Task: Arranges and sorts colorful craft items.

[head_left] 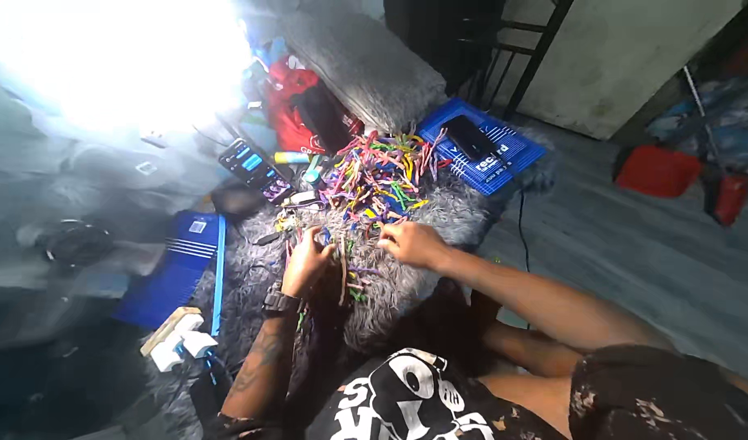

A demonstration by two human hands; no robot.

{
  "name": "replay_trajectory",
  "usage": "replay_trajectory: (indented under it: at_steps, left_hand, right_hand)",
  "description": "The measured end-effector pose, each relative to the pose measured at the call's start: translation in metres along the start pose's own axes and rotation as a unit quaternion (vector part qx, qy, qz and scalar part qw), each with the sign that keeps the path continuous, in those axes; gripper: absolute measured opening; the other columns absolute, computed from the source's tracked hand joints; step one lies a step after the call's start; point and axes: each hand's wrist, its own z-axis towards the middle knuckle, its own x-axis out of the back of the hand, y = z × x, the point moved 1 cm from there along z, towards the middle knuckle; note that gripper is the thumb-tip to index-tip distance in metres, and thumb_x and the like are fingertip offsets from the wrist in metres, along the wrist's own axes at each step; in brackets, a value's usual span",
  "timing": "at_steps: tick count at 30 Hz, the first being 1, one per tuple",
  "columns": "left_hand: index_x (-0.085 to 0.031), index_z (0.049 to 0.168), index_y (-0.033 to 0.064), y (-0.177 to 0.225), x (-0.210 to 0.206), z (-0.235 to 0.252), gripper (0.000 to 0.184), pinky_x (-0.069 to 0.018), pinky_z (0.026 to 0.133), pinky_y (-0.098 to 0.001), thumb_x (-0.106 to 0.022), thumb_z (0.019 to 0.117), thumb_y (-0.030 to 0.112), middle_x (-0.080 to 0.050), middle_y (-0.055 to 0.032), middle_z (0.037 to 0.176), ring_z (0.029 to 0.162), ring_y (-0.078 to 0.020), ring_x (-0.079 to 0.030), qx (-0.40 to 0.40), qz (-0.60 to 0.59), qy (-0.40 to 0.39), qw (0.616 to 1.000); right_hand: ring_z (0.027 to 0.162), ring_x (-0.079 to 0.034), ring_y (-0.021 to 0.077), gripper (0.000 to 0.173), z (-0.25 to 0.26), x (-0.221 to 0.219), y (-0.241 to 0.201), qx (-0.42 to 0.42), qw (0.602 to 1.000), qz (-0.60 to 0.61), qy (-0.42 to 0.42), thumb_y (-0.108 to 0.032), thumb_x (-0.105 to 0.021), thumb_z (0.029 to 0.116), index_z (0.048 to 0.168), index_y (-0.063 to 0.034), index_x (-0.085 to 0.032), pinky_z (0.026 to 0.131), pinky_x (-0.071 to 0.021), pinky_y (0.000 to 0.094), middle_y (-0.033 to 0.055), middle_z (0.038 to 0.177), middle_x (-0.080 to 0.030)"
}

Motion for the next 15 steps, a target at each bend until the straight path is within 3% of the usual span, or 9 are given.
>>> replay_trajectory:
  at_steps: [3,5,7,9,11,13,15]
  left_hand:
    - [-0.044,0.147,-0.0005,0.012,0.019,-0.007,0.055,-0.0513,0.091,-0.0599,-0.060,0.1034,0.029,-0.066,-0.0253,0.118,0.101,-0.0391,-0.067,-0.007,0.015,0.026,1.000]
    - [-0.046,0.146,0.0005,0.029,0.025,-0.015,0.052,-0.0542,0.086,-0.0521,-0.059,0.1040,0.027,-0.065,-0.0223,0.120,0.095,-0.0314,-0.068,-0.063,-0.047,0.043,0.996]
    - [-0.048,0.143,0.0023,0.053,0.014,-0.023,0.045,-0.0573,0.079,-0.0366,-0.058,0.1032,0.020,-0.067,-0.0116,0.111,0.085,-0.0158,-0.067,-0.134,-0.210,0.037,0.968]
    - [-0.048,0.139,0.0037,0.073,-0.016,-0.029,0.040,-0.0589,0.077,-0.0294,-0.055,0.1012,0.013,-0.067,-0.0019,0.099,0.080,-0.0085,-0.067,-0.168,-0.410,-0.037,0.896]
    - [-0.048,0.138,0.0010,0.083,-0.052,-0.029,0.038,-0.0575,0.076,-0.0278,-0.053,0.1014,0.009,-0.067,-0.0021,0.096,0.078,-0.0081,-0.065,-0.150,-0.501,-0.120,0.844]
    - [-0.048,0.137,-0.0018,0.080,-0.078,-0.021,0.036,-0.0556,0.075,-0.0252,-0.053,0.1026,0.008,-0.065,-0.0030,0.099,0.080,-0.0067,-0.064,-0.110,-0.494,-0.153,0.849]
    - [-0.048,0.137,-0.0034,0.064,-0.092,-0.010,0.036,-0.0543,0.076,-0.0249,-0.052,0.1037,0.009,-0.065,-0.0057,0.104,0.084,-0.0071,-0.064,-0.067,-0.465,-0.149,0.870]
  right_hand:
    - [0.108,-0.068,0.0430,0.032,0.019,0.021,0.054,-0.070,0.994,-0.020,0.086,-0.027,-0.052,0.1068,0.121,-0.0038,-0.069,0.089,-0.0513,0.0655,0.0230,0.112,-0.071]
    - [0.115,-0.065,0.0451,0.033,0.026,0.035,0.080,-0.119,0.984,-0.041,0.122,-0.023,-0.050,0.1070,0.124,-0.0011,-0.068,0.094,-0.0489,0.0660,0.0252,0.120,-0.069]
    - [0.121,-0.062,0.0456,0.032,0.038,0.046,0.097,-0.166,0.971,-0.058,0.159,-0.015,-0.047,0.1065,0.128,-0.0004,-0.065,0.097,-0.0477,0.0659,0.0253,0.130,-0.065]
    - [0.120,-0.062,0.0460,0.033,0.054,0.048,0.109,-0.207,0.956,-0.062,0.197,-0.012,-0.046,0.1052,0.132,-0.0011,-0.062,0.094,-0.0493,0.0663,0.0249,0.136,-0.061]
    - [0.117,-0.063,0.0478,0.037,0.070,0.047,0.115,-0.245,0.943,-0.058,0.216,-0.022,-0.051,0.1052,0.135,0.0004,-0.059,0.091,-0.0500,0.0670,0.0263,0.139,-0.058]
    - [0.117,-0.063,0.0491,0.043,0.081,0.049,0.116,-0.272,0.935,-0.050,0.222,-0.027,-0.057,0.1037,0.135,0.0018,-0.057,0.090,-0.0494,0.0679,0.0271,0.141,-0.056]
    - [0.119,-0.062,0.0479,0.038,0.081,0.053,0.115,-0.295,0.929,-0.016,0.222,-0.023,-0.057,0.1029,0.133,0.0012,-0.059,0.093,-0.0487,0.0673,0.0263,0.139,-0.058]
